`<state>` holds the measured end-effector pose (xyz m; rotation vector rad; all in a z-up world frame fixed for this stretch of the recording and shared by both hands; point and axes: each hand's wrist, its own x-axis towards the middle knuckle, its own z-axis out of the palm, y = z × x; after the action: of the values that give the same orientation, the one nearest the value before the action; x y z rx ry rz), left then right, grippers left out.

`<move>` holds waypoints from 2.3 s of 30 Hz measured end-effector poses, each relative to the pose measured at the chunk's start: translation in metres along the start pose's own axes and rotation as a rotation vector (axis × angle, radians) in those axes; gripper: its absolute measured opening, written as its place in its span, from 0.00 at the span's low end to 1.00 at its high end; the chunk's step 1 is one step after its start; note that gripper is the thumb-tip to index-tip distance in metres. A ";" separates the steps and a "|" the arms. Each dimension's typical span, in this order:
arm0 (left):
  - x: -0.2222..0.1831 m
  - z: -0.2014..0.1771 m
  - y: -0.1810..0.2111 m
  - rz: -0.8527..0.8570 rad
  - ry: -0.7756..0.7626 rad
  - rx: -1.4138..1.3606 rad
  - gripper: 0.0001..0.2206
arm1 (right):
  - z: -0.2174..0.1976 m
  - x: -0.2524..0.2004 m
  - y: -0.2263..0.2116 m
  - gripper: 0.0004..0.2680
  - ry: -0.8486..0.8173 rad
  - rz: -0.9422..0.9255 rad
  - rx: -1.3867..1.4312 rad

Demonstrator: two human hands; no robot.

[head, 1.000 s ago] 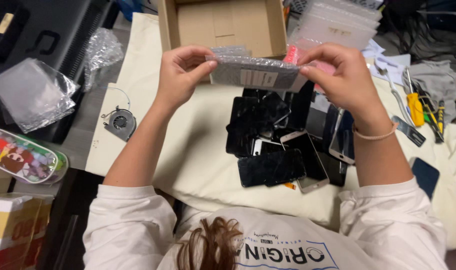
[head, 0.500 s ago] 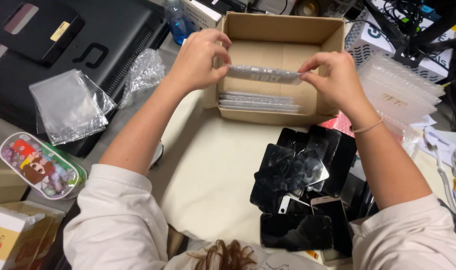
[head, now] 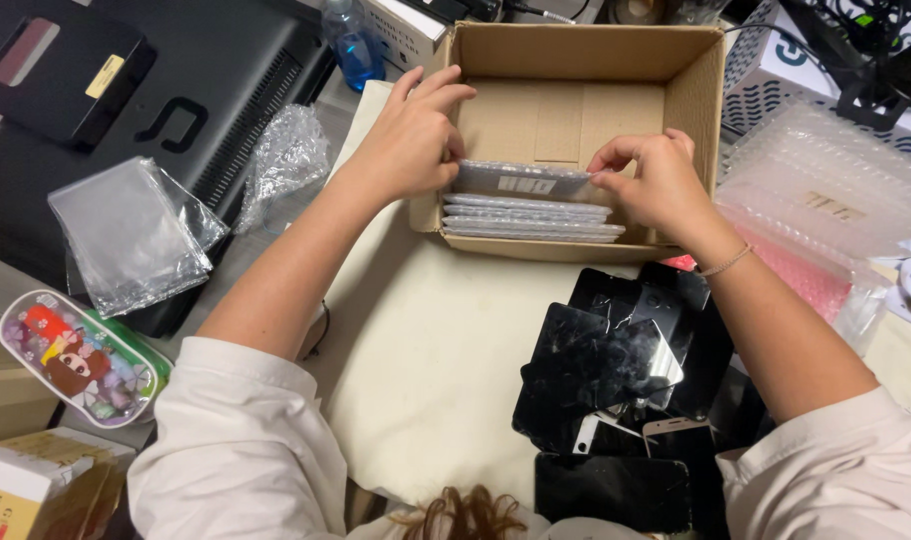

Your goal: The person places a bubble wrap sleeve onto a stack of mobile phone screens and places them into a cardboard box on a workbench.

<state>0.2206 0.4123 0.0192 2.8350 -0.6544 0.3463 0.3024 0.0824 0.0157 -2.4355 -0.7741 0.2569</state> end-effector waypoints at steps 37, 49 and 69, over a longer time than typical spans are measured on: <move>0.044 0.066 0.289 0.182 -0.005 -0.767 0.17 | -0.020 -0.253 0.078 0.06 0.474 -0.150 -0.127; 0.160 0.133 0.323 -0.216 0.090 -0.241 0.37 | -0.061 -0.226 0.192 0.20 0.672 0.277 -0.408; 0.166 0.147 0.294 -0.026 0.566 0.231 0.06 | -0.075 -0.246 0.171 0.08 0.917 -0.045 0.019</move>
<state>0.2587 0.0498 -0.0307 2.7315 -0.4765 1.2272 0.2081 -0.2093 -0.0171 -2.1559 -0.3888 -0.8128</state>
